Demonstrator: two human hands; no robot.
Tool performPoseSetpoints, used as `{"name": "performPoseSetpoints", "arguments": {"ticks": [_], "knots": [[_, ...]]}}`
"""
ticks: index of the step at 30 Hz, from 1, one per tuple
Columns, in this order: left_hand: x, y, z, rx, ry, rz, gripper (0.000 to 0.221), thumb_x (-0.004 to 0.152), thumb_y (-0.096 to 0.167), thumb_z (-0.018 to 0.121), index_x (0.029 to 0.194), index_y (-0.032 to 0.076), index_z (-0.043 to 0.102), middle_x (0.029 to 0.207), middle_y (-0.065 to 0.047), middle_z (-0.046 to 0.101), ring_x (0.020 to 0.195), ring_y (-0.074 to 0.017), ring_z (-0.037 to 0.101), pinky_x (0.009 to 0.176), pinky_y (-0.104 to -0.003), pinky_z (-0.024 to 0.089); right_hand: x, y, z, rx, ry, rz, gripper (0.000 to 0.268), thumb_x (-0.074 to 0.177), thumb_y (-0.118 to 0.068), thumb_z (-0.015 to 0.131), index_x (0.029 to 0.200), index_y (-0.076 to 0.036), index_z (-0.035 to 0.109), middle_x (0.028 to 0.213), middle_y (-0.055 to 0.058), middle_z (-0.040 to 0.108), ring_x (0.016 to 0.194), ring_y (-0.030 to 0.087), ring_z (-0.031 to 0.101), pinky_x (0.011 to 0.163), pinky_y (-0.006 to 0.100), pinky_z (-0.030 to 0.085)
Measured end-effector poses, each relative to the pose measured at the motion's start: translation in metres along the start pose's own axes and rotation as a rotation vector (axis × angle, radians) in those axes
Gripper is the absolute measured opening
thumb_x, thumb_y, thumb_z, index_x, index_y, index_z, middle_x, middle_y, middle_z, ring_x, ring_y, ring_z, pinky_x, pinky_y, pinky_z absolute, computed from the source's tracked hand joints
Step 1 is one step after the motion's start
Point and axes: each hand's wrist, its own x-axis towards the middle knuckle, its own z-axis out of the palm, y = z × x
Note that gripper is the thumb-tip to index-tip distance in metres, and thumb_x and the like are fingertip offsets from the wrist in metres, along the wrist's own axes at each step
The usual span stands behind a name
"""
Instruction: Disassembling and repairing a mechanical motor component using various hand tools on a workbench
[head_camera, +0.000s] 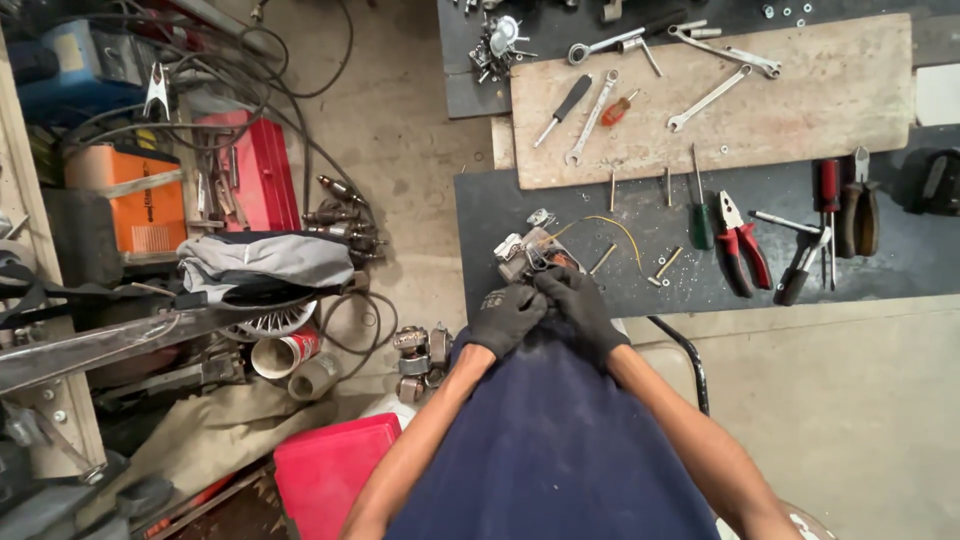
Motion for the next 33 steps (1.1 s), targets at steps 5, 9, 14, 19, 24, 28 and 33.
{"name": "performPoseSetpoints", "arguments": {"ticks": [5, 9, 14, 19, 24, 28, 33], "knots": [[-0.018, 0.007, -0.012, 0.072, 0.003, -0.062, 0.048, 0.099, 0.054, 0.041, 0.105, 0.014, 0.067, 0.107, -0.015, 0.072, 0.112, -0.0358, 0.067, 0.096, -0.049, 0.055, -0.028, -0.034, 0.009, -0.568, 0.015, -0.037, 0.036, 0.091, -0.048, 0.074, 0.111, -0.018, 0.073, 0.090, 0.011, 0.073, 0.097, 0.029, 0.069, 0.100, 0.044, 0.048], [-0.024, 0.001, -0.021, 0.173, 0.065, -0.184, 0.042, 0.098, 0.042, 0.041, 0.106, 0.010, 0.067, 0.105, -0.017, 0.072, 0.111, -0.0371, 0.068, 0.097, -0.050, 0.054, -0.073, -0.069, 0.022, -0.921, -0.069, -0.142, 0.045, 0.097, -0.054, 0.062, 0.106, -0.011, 0.070, 0.093, 0.019, 0.075, 0.109, 0.042, 0.069, 0.099, 0.054, 0.050], [-0.017, 0.014, -0.029, 0.196, 0.193, -0.184, 0.039, 0.102, 0.044, 0.039, 0.118, 0.015, 0.059, 0.118, -0.020, 0.068, 0.118, -0.0417, 0.066, 0.100, -0.056, 0.055, -0.040, -0.054, 0.009, -0.954, -0.158, -0.279, 0.052, 0.106, -0.054, 0.045, 0.110, -0.007, 0.066, 0.100, 0.027, 0.072, 0.110, 0.052, 0.064, 0.098, 0.064, 0.046], [-0.003, 0.012, -0.023, 0.200, 0.196, -0.200, 0.037, 0.102, 0.052, 0.048, 0.115, 0.018, 0.057, 0.121, -0.015, 0.066, 0.122, -0.0385, 0.064, 0.100, -0.055, 0.055, -0.020, -0.035, 0.002, -0.631, -0.288, -0.229, 0.040, 0.107, -0.043, 0.050, 0.098, -0.006, 0.064, 0.087, 0.020, 0.069, 0.097, 0.035, 0.069, 0.096, 0.049, 0.050], [-0.006, 0.026, -0.030, 0.188, 0.156, -0.314, 0.039, 0.101, 0.054, 0.048, 0.119, 0.019, 0.052, 0.131, -0.013, 0.063, 0.128, -0.0371, 0.061, 0.105, -0.056, 0.052, -0.031, -0.040, 0.017, 0.182, -0.345, 0.310, 0.019, 0.098, -0.029, 0.051, 0.084, -0.019, 0.044, 0.054, -0.015, 0.017, 0.035, 0.000, 0.023, 0.032, 0.017, 0.021], [-0.011, 0.039, -0.038, 0.195, 0.137, -0.346, 0.041, 0.102, 0.053, 0.049, 0.122, 0.017, 0.049, 0.133, -0.015, 0.062, 0.130, -0.0378, 0.060, 0.105, -0.057, 0.050, -0.033, -0.045, 0.015, 0.256, -0.378, 0.328, 0.020, 0.098, -0.029, 0.053, 0.085, -0.019, 0.042, 0.057, -0.017, 0.017, 0.037, -0.003, 0.024, 0.033, 0.013, 0.020], [0.000, 0.022, -0.027, 0.211, 0.132, -0.341, 0.035, 0.101, 0.051, 0.050, 0.115, 0.019, 0.052, 0.128, -0.011, 0.064, 0.127, -0.0361, 0.061, 0.104, -0.056, 0.052, -0.043, -0.050, 0.012, 0.131, -0.340, 0.180, 0.023, 0.100, -0.021, 0.061, 0.084, -0.005, 0.054, 0.050, -0.004, 0.027, 0.031, 0.008, 0.034, 0.025, 0.025, 0.028]]}}
